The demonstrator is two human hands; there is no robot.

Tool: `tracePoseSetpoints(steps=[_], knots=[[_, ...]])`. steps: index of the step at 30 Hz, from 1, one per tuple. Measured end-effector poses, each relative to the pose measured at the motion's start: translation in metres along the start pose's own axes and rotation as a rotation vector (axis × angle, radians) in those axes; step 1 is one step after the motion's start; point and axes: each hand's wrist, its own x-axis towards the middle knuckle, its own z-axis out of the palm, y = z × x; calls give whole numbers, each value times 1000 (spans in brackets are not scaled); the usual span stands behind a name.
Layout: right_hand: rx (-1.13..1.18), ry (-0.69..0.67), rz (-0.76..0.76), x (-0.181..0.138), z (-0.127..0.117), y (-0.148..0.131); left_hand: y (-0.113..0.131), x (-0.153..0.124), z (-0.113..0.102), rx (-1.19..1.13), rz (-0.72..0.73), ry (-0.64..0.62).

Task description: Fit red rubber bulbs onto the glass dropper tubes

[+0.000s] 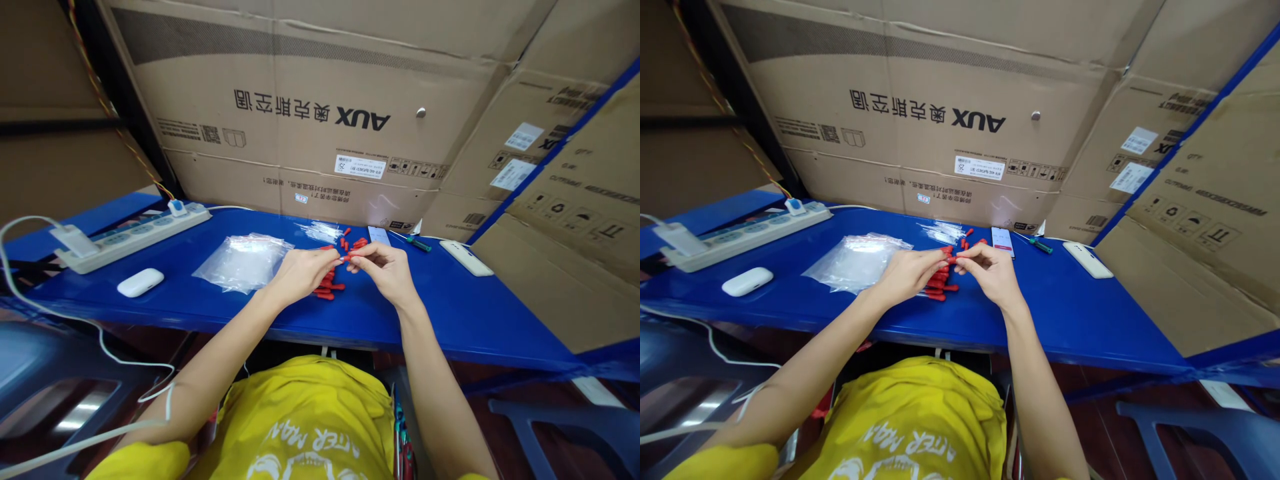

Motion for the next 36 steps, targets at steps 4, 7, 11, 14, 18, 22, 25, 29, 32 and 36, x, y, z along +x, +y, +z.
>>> tracePoseSetpoints(steps=[4, 7, 11, 14, 18, 22, 25, 29, 32, 36], knots=[[14, 8, 4, 0, 1, 1, 0, 0, 1, -9, -5, -7], [55, 14, 9, -1, 3, 1, 0, 0, 1, -9, -7, 4], [90, 25, 3, -1, 5, 0, 2, 1, -1, -15, -18, -9], [98, 52, -6, -1, 8, -1, 3, 1, -2, -27, -38, -21], [97, 75, -23, -2, 11, -1, 3, 1, -2, -35, -47, -26], [99, 96, -47, -3, 13, -1, 3, 1, -1, -40, -51, -15], [100, 114, -53, -3, 14, 1, 4, 1, -1, -55, -52, -19], [88, 103, -57, -4, 14, 1, 3, 1, 2, -81, -54, -13], [75, 90, -49, -4, 14, 1, 1, 0, 3, -92, -48, -10], [56, 50, -27, -3, 13, 1, 0, -1, 2, -66, -49, -28]])
